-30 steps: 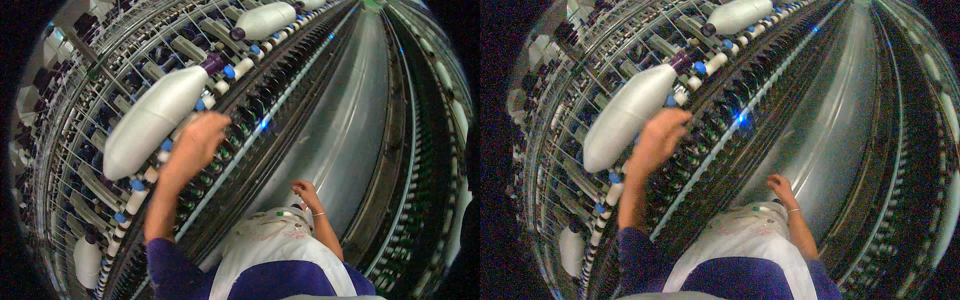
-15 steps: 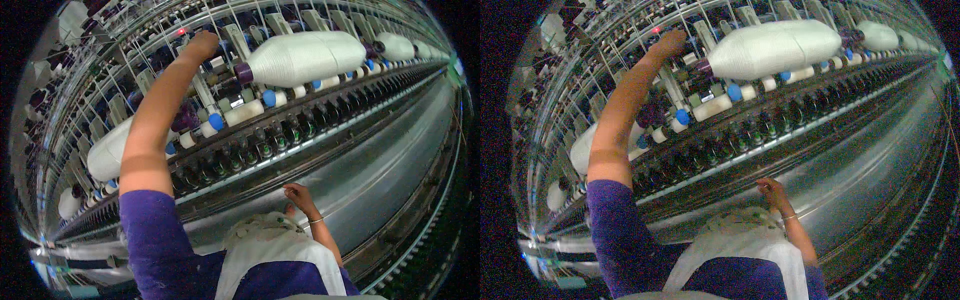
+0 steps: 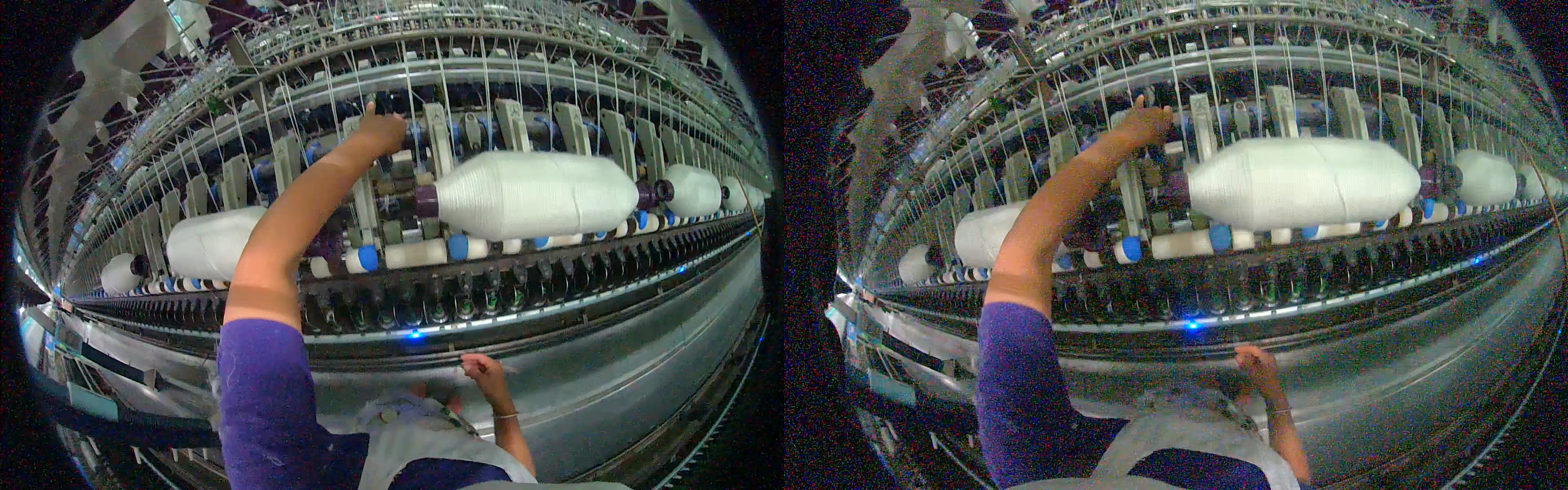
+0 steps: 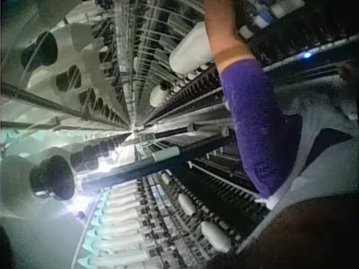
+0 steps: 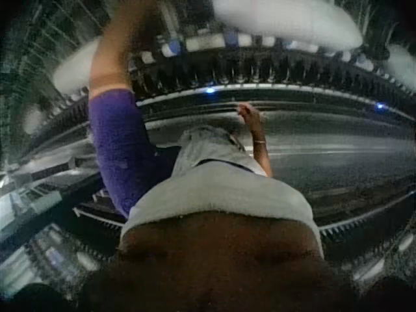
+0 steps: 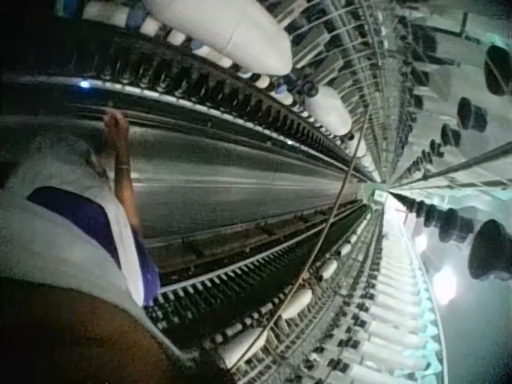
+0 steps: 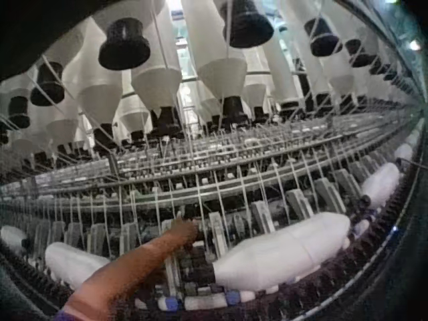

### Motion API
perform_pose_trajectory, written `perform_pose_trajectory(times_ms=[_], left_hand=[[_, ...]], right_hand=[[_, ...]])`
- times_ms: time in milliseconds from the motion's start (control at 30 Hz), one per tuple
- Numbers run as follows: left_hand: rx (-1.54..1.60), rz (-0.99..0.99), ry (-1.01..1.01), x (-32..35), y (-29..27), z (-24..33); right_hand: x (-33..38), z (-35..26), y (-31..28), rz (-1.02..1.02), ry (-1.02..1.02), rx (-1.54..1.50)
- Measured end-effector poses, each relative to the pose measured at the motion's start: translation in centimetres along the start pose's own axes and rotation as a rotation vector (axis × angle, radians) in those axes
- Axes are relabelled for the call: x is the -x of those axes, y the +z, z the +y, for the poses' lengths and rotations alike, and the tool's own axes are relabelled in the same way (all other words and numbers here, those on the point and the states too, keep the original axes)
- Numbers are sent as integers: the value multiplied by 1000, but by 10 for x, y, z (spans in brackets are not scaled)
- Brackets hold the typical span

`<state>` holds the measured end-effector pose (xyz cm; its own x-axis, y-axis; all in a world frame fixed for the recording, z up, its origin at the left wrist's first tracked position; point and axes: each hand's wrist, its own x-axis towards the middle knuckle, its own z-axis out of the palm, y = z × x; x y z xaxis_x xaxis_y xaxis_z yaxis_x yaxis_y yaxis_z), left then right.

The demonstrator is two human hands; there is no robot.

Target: The person walks along a spinning machine, removes finished yarn bobbins, and replaces them with new ones. They thread the yarn through guides and secure the bobbins in place, repeating this process at multiple stations along the machine.

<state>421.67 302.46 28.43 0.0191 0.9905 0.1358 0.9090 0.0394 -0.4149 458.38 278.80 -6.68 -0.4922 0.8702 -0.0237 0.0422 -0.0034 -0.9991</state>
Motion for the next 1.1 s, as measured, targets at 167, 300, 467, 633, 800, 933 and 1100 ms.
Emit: perform_pose_trajectory(times_ms=[167, 300, 467, 633, 800, 933, 1100], left_hand=[[164, -90, -34, 17, -57, -13], [645, 696, -1, 36, -95, -49], [1050, 945, -57, 37, -129, -90], [1229, 566, 6, 58, -129, -106], [1178, 578, 104, 69, -127, -111], [1164, 627, 18, 66, -128, -115], [1372, 683, -27, 61, -126, -103]], right_hand=[[-43, -192, -46, -9, -517, 346], [-96, -338, -32, 115, -820, 624], [-276, -454, 67, -63, -914, 442], [-453, -525, 106, 168, -846, 422], [-488, -586, 125, 532, -1291, -22], [-476, -586, 119, 402, -1479, 186], [-363, -495, 104, -209, -689, -107]])
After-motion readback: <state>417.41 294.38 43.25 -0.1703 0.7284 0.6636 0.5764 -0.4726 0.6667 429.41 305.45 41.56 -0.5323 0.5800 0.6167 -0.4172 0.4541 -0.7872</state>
